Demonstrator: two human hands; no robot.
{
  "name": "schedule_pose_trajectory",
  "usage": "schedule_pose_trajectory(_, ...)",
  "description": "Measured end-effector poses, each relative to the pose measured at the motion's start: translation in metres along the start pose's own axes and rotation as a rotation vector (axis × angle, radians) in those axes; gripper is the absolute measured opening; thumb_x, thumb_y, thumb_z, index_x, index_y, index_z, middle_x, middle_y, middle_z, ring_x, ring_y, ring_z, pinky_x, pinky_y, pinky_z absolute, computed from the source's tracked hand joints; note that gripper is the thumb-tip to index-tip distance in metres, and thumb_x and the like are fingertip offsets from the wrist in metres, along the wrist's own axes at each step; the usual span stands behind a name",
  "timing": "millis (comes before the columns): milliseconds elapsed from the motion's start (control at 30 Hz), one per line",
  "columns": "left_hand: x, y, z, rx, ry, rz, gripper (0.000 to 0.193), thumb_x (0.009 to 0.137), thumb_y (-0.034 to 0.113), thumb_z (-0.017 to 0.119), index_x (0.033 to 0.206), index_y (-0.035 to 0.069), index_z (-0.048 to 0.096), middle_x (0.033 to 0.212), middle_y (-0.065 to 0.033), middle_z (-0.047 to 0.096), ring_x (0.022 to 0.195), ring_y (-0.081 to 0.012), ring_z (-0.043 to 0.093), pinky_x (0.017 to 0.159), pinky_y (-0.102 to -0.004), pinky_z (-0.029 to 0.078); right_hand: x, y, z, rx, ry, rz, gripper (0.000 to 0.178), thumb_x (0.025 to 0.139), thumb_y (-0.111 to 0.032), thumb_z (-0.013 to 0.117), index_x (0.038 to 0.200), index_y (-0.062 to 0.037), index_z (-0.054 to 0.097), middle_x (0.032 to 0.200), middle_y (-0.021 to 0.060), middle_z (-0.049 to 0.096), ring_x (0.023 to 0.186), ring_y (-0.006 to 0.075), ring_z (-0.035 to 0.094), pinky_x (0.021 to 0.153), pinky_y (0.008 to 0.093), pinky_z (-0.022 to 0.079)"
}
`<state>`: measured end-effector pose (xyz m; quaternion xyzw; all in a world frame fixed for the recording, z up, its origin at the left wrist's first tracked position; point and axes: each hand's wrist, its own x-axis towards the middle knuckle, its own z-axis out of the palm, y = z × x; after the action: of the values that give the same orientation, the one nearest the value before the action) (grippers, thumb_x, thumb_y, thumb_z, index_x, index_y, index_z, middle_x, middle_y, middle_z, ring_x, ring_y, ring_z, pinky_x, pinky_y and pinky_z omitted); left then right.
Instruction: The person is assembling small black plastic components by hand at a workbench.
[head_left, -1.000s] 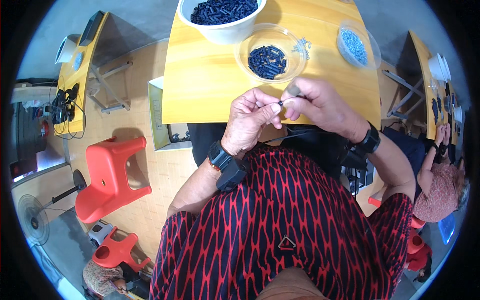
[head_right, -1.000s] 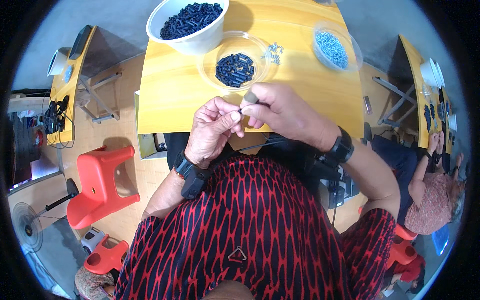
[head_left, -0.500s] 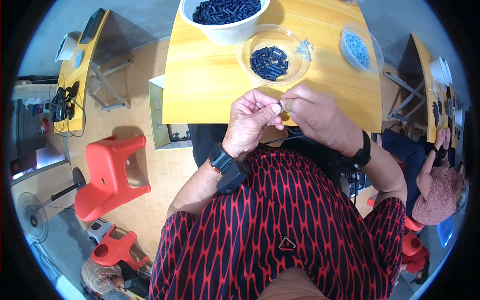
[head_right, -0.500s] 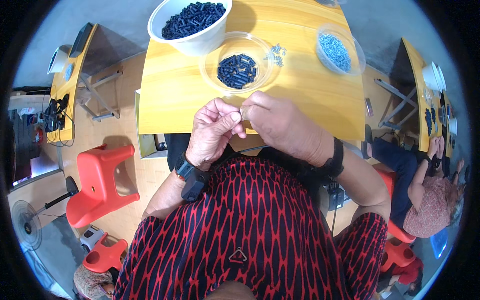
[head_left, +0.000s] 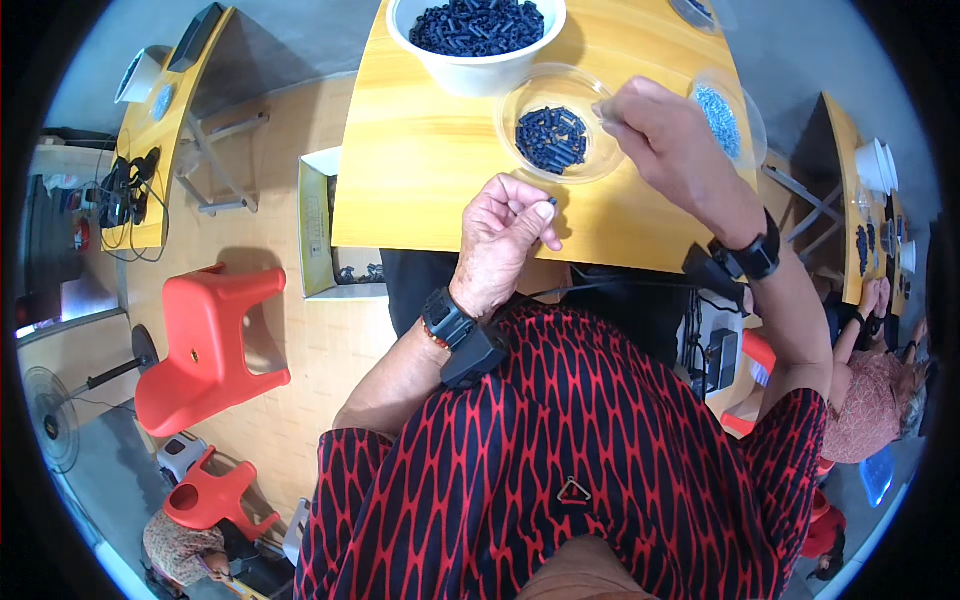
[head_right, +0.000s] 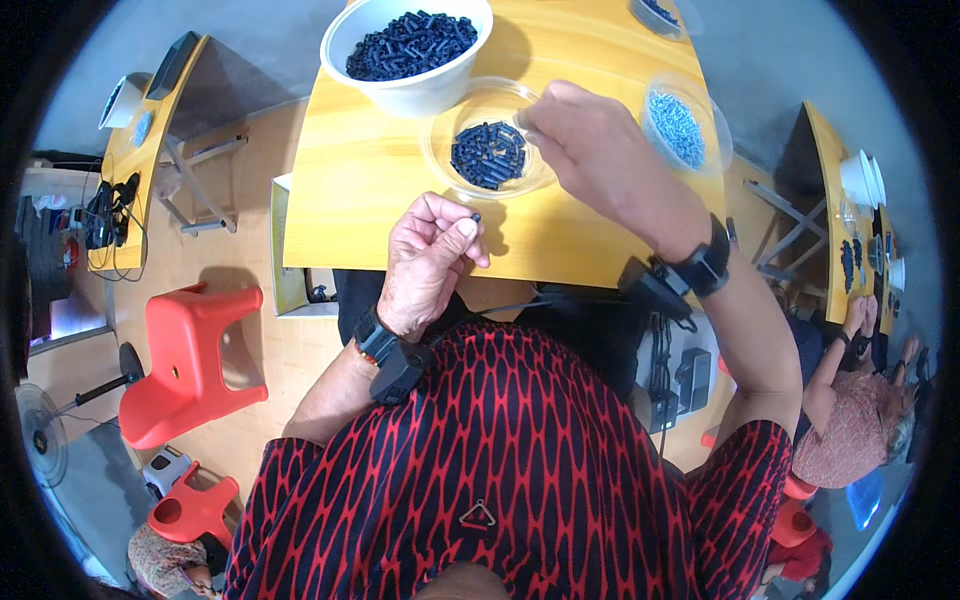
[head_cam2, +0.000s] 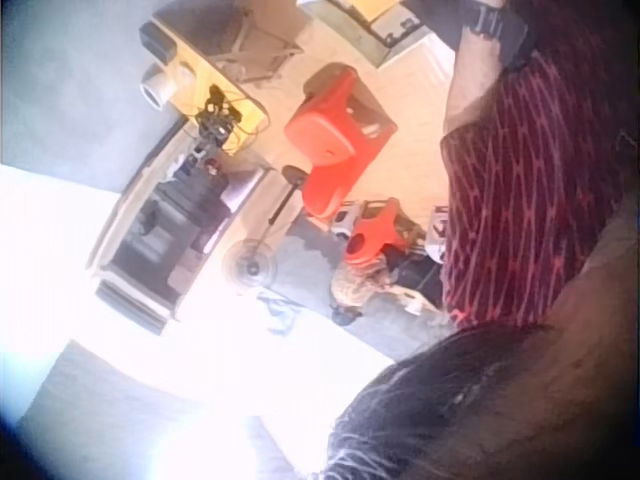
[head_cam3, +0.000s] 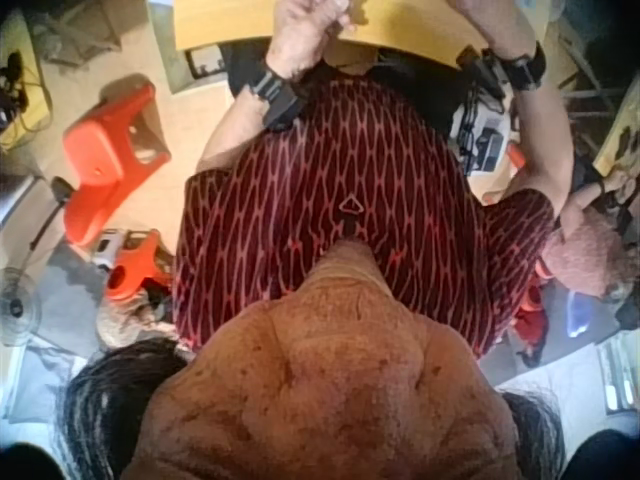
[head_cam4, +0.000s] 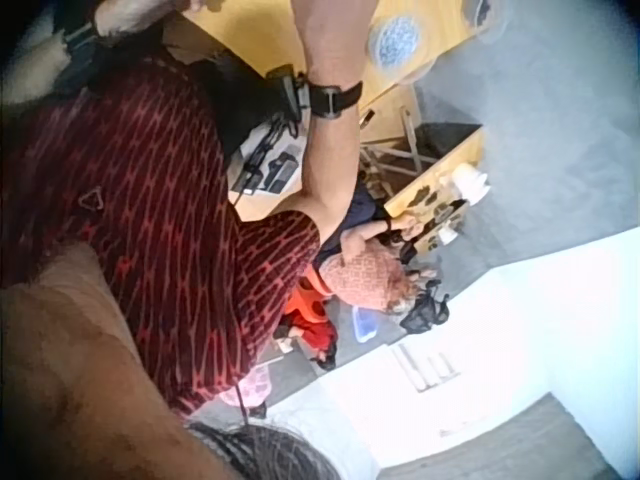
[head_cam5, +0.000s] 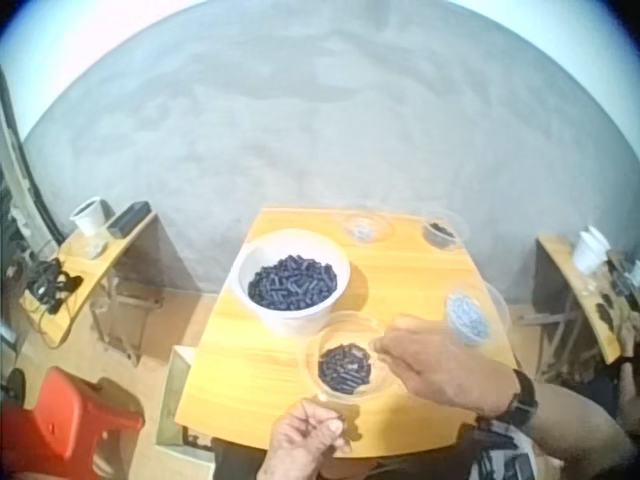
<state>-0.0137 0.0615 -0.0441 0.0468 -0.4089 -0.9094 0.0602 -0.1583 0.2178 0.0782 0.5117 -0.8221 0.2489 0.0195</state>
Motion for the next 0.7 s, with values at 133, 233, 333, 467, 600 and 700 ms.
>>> schedule_pose_trajectory(133,0.002,0.0,0.001,0.014,0.02,0.053,0.009,0.093,0.0,0.059,0.101,0.001,0.055,0.082,-0.0048,0.06,0.066,-0.0125,0.061,0.064,-0.0269,0.056,0.025,0.019,0.02,-0.157,-0.171,-0.096,0.01,0.079,-0.002,0.057,0.088,0.0023,0.061,0.088,0.0207,0.062,0.084,0.0382,0.061,0.073,0.0441,0.051)
schedule_pose_trajectory(233,0.003,0.0,0.004,0.008,0.037,0.052,0.011,0.093,-0.001,0.058,0.103,0.001,0.056,0.084,-0.0046,0.059,0.067,-0.012,0.06,0.064,-0.0261,0.055,0.029,0.031,0.035,-0.193,-0.3,-0.119,0.01,0.076,-0.002,0.057,0.085,0.0022,0.06,0.085,0.0214,0.061,0.082,0.0389,0.061,0.072,0.0451,0.049)
schedule_pose_trajectory(333,0.004,-0.001,0.005,0.01,0.039,0.051,0.012,0.093,-0.001,0.058,0.104,0.0,0.056,0.087,-0.0044,0.059,0.068,-0.0115,0.06,0.065,-0.0257,0.055,0.032,0.033,0.04,-0.175,-0.296,-0.153,0.009,0.073,-0.003,0.058,0.081,0.0022,0.057,0.08,0.022,0.06,0.08,0.0401,0.059,0.07,0.0462,0.048)
schedule_pose_trajectory(467,0.005,-0.002,0.005,-0.011,0.028,0.056,0.012,0.093,-0.002,0.057,0.104,0.0,0.056,0.089,-0.0042,0.059,0.068,-0.0111,0.059,0.065,-0.0255,0.055,0.031,0.035,0.046,-0.121,-0.238,-0.186,0.009,0.071,-0.002,0.058,0.079,0.0029,0.056,0.08,0.0236,0.061,0.082,0.0419,0.059,0.072,0.047,0.048)
schedule_pose_trajectory(600,0.005,-0.002,0.006,-0.001,0.037,0.061,0.011,0.093,-0.002,0.057,0.104,0.001,0.056,0.088,-0.004,0.06,0.067,-0.0106,0.059,0.064,-0.0251,0.055,0.036,0.03,0.044,-0.127,-0.315,-0.139,0.009,0.072,0.001,0.058,0.081,0.0037,0.056,0.082,0.0244,0.061,0.082,0.0397,0.061,0.071,0.044,0.049)
schedule_pose_trajectory(700,0.005,-0.003,0.006,0.006,0.038,0.067,0.011,0.093,-0.001,0.058,0.104,0.0,0.057,0.087,-0.0038,0.06,0.067,-0.0103,0.059,0.064,-0.025,0.055,0.038,0.016,0.03,0.026,-0.337,0.076,0.009,0.076,0.004,0.06,0.085,0.0042,0.058,0.084,0.0185,0.065,0.08,0.0299,0.066,0.07,0.036,0.052)
